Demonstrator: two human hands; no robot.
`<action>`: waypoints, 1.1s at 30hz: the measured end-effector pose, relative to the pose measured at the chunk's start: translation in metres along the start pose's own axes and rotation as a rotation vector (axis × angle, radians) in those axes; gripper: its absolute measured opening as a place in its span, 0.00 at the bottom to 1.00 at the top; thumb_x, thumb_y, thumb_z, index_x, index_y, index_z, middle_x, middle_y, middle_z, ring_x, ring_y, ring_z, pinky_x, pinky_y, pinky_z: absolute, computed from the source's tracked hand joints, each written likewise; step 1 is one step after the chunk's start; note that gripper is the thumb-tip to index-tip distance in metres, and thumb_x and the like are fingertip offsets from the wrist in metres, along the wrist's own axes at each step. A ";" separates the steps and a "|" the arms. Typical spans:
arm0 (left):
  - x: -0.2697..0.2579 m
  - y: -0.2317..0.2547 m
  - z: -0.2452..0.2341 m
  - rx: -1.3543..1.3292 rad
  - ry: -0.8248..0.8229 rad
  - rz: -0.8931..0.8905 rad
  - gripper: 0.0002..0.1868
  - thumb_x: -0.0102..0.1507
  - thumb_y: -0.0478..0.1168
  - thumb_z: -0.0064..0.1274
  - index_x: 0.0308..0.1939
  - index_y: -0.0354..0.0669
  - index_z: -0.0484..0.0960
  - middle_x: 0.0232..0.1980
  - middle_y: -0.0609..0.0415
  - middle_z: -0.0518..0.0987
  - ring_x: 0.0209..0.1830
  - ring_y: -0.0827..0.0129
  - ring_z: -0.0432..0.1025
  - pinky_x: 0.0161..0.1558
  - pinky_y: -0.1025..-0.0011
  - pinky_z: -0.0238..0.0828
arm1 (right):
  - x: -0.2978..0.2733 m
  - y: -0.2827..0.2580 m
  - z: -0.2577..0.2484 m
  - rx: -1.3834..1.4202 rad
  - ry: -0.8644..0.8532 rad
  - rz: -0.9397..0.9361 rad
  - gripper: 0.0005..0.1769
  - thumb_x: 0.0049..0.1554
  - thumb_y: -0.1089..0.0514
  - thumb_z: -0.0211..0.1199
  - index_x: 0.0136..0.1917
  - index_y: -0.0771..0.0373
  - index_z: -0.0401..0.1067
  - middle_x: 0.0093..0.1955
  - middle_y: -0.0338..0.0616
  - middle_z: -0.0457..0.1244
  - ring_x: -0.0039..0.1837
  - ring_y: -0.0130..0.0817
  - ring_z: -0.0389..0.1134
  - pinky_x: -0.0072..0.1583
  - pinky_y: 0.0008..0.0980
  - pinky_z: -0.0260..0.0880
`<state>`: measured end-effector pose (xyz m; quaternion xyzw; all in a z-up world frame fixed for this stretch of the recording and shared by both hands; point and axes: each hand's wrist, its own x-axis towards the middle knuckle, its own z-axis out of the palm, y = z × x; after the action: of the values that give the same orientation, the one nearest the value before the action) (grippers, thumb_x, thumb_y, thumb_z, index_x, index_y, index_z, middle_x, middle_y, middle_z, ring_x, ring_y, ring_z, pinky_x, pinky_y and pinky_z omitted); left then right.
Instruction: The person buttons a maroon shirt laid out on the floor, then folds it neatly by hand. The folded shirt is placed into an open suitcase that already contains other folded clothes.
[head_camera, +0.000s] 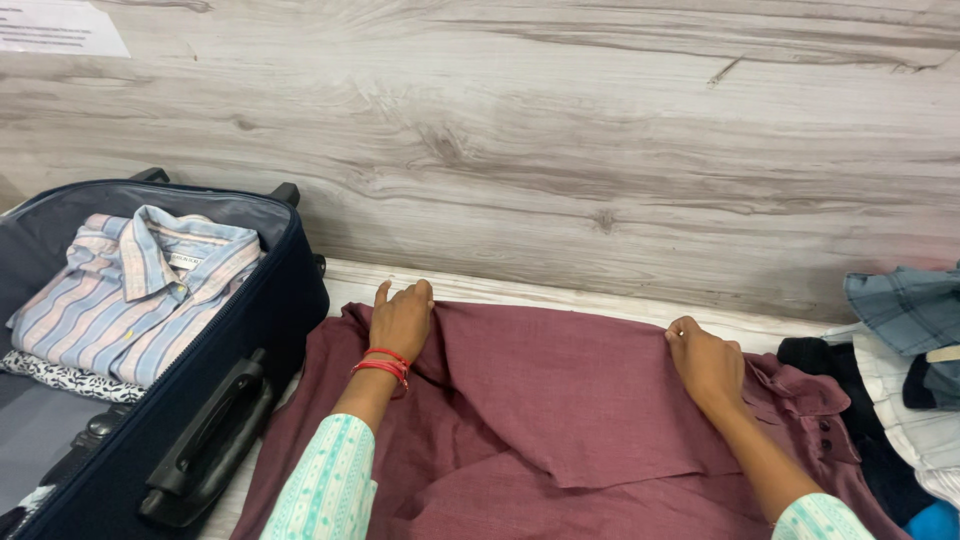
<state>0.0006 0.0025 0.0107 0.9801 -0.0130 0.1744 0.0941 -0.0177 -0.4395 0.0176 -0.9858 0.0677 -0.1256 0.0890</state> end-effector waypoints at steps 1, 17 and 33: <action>-0.001 0.006 -0.001 0.018 0.111 0.051 0.11 0.69 0.43 0.47 0.53 0.45 0.75 0.52 0.52 0.81 0.57 0.60 0.73 0.77 0.51 0.50 | -0.002 -0.004 0.002 0.018 -0.029 0.023 0.17 0.67 0.47 0.53 0.65 0.53 0.71 0.46 0.51 0.73 0.52 0.49 0.75 0.63 0.50 0.71; -0.079 0.033 0.019 -0.032 -0.289 0.172 0.41 0.65 0.69 0.36 0.78 0.57 0.56 0.83 0.55 0.49 0.83 0.56 0.40 0.75 0.36 0.29 | -0.070 -0.086 0.033 -0.226 -0.396 -0.414 0.44 0.61 0.24 0.32 0.84 0.43 0.36 0.87 0.33 0.30 0.86 0.35 0.26 0.80 0.56 0.25; -0.092 -0.094 0.005 0.138 -0.436 -0.024 0.40 0.67 0.67 0.36 0.79 0.60 0.52 0.84 0.55 0.47 0.82 0.58 0.46 0.76 0.57 0.47 | -0.056 0.012 0.021 -0.136 -0.241 -0.377 0.42 0.62 0.27 0.35 0.82 0.46 0.44 0.86 0.36 0.37 0.85 0.35 0.33 0.79 0.52 0.29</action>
<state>-0.0785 0.0930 -0.0425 0.9988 -0.0093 -0.0424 0.0239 -0.0675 -0.4392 -0.0178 -0.9926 -0.1204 -0.0167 0.0050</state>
